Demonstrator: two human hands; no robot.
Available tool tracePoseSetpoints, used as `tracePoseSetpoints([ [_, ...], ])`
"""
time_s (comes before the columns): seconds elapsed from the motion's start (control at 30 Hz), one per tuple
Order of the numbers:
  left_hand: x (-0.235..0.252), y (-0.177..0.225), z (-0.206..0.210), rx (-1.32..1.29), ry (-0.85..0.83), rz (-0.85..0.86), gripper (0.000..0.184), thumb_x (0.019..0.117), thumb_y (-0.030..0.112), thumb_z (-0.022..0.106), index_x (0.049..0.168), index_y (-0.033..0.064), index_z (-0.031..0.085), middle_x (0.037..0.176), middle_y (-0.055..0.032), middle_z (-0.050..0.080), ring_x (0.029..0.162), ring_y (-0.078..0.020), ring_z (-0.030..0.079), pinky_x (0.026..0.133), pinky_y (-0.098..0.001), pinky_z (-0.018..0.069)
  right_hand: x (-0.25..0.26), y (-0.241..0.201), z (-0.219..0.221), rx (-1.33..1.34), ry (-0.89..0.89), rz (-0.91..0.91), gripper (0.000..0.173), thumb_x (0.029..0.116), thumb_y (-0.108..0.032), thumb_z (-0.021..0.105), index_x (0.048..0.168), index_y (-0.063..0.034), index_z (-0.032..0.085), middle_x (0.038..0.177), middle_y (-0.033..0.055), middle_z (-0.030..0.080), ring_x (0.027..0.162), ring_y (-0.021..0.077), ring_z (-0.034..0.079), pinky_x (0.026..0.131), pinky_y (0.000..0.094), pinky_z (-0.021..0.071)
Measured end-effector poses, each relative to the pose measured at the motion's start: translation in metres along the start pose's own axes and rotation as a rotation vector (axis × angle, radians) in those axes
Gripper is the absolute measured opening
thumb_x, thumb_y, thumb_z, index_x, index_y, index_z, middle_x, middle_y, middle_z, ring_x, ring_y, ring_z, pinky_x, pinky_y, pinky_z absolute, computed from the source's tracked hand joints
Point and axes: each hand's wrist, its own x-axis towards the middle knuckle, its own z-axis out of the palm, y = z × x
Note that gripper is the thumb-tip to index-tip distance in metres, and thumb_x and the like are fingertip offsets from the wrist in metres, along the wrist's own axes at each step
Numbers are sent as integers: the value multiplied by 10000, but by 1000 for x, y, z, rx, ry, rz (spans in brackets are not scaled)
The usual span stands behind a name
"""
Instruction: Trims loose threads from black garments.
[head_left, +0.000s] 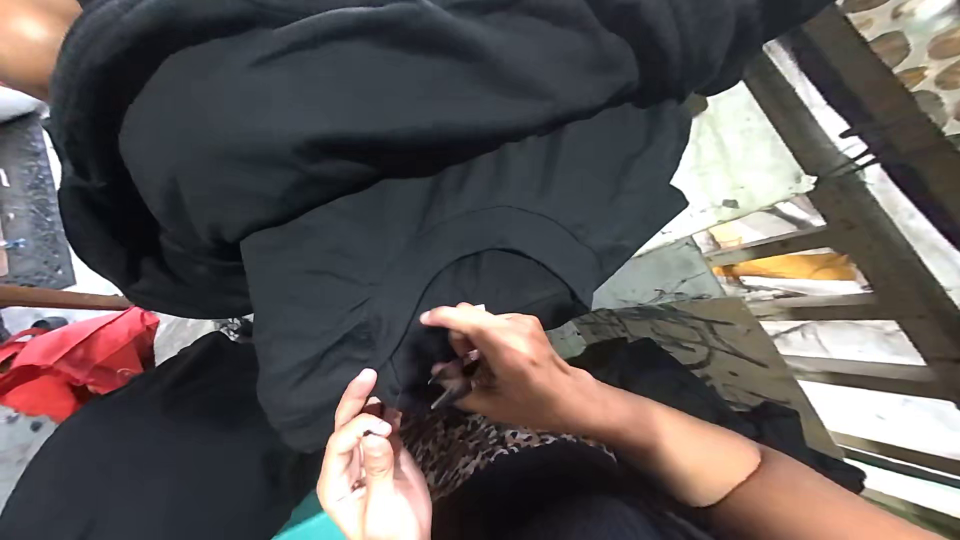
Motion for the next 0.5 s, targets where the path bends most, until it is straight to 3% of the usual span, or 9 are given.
tracePoseSetpoints([
  [0.07,0,2,0,-134,-16,-43,191,1030,261,587,976,215,764,1340,32,679,1134,-49,666,911,-195,552,-3,0,-7,93,-61,-4,363,920,-372,675,1039,-31,640,818,78,643,678,139,598,575,261,475],
  [0.13,1,3,0,-227,-41,-51,178,1020,234,605,981,199,775,1377,5,655,1141,-65,661,914,-203,549,-4,4,-14,161,-133,-48,311,994,-344,629,1000,-33,635,912,89,635,786,121,608,659,223,493],
  [0.2,1,2,0,-275,-68,-47,173,1021,206,604,981,191,771,1408,-13,631,1191,-95,646,956,-227,541,-5,7,-17,141,-152,-118,255,1014,-274,619,997,-21,638,961,114,671,840,139,650,698,221,521],
  [0.37,-1,1,-3,-177,-130,15,148,1002,199,642,936,201,774,1454,4,589,1186,-84,630,963,-224,524,-5,-8,-12,-129,-150,-171,227,1009,-242,611,936,-28,632,964,156,681,677,205,641,560,287,500],
  [0.43,-2,0,-7,-68,-165,51,155,1012,205,633,932,217,766,1484,30,556,1173,-55,622,939,-194,521,-1,-11,-9,-157,-157,-174,233,1017,-238,598,939,-24,648,918,146,665,628,202,624,527,287,494],
  [0.5,-4,0,-8,-38,-182,72,168,1014,199,625,931,231,767,1506,21,543,1241,-92,606,974,-219,521,2,-10,-6,-117,-126,-163,208,1020,-188,587,926,-24,676,870,128,666,613,190,626,512,280,489],
])
